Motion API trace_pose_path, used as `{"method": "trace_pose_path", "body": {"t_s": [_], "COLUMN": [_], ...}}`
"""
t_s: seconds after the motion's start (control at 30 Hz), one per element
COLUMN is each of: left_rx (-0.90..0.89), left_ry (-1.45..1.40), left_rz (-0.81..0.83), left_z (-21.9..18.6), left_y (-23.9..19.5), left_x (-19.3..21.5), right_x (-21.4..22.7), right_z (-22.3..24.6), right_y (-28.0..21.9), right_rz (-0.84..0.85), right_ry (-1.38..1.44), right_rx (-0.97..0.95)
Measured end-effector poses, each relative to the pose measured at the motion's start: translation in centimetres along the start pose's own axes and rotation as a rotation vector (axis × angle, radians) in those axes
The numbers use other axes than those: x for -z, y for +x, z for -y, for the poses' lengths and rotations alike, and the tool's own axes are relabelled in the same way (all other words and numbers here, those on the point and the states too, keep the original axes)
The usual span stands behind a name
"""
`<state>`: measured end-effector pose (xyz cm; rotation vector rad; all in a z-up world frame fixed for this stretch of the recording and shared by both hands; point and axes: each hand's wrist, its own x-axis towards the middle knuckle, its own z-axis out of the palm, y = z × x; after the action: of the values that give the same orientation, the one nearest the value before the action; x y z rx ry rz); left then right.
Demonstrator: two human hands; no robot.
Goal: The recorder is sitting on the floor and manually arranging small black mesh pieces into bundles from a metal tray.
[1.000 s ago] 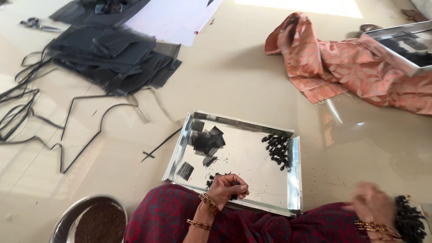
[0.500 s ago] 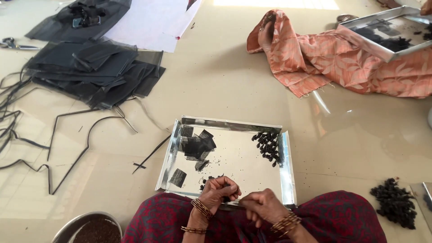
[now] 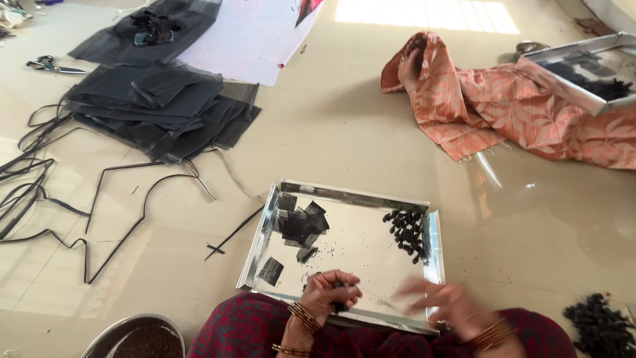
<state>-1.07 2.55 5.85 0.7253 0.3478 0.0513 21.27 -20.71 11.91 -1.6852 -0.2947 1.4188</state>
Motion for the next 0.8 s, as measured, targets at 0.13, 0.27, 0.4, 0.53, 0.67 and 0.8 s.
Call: {"method": "trace_pose_path", "body": {"t_s": [0.13,0.27,0.4,0.53,0.67,0.8], "left_rx": [-0.037,0.002,-0.001,-0.017,0.043,0.036], "left_ry": [-0.017,0.019,0.037,0.018,0.015,0.078], "left_rz": [-0.038,0.053,0.035,0.020,-0.014,0.019], "left_z": [0.1,0.9,2.0,1.6,2.4,4.0], "left_y": [1.2,3.0,4.0,4.2,5.3,6.0], "left_x": [0.0,-1.2,0.8,0.9,0.9,2.2], "right_x": [10.1,7.5,0.1,-0.7,0.5,-0.1], "right_z": [-5.1,-7.6,-7.5,-8.2,-8.4,-7.1], "right_y": [4.4,10.7,15.0,15.3,15.7,17.2], "right_rz": [-0.314,-0.336,-0.959,-0.829,-0.975,-1.127], "right_ry": [0.120,-0.095,-1.130,-1.260,-1.128,-1.121], "right_rx": [0.488,0.450,0.809,0.165,0.502,0.661]}}
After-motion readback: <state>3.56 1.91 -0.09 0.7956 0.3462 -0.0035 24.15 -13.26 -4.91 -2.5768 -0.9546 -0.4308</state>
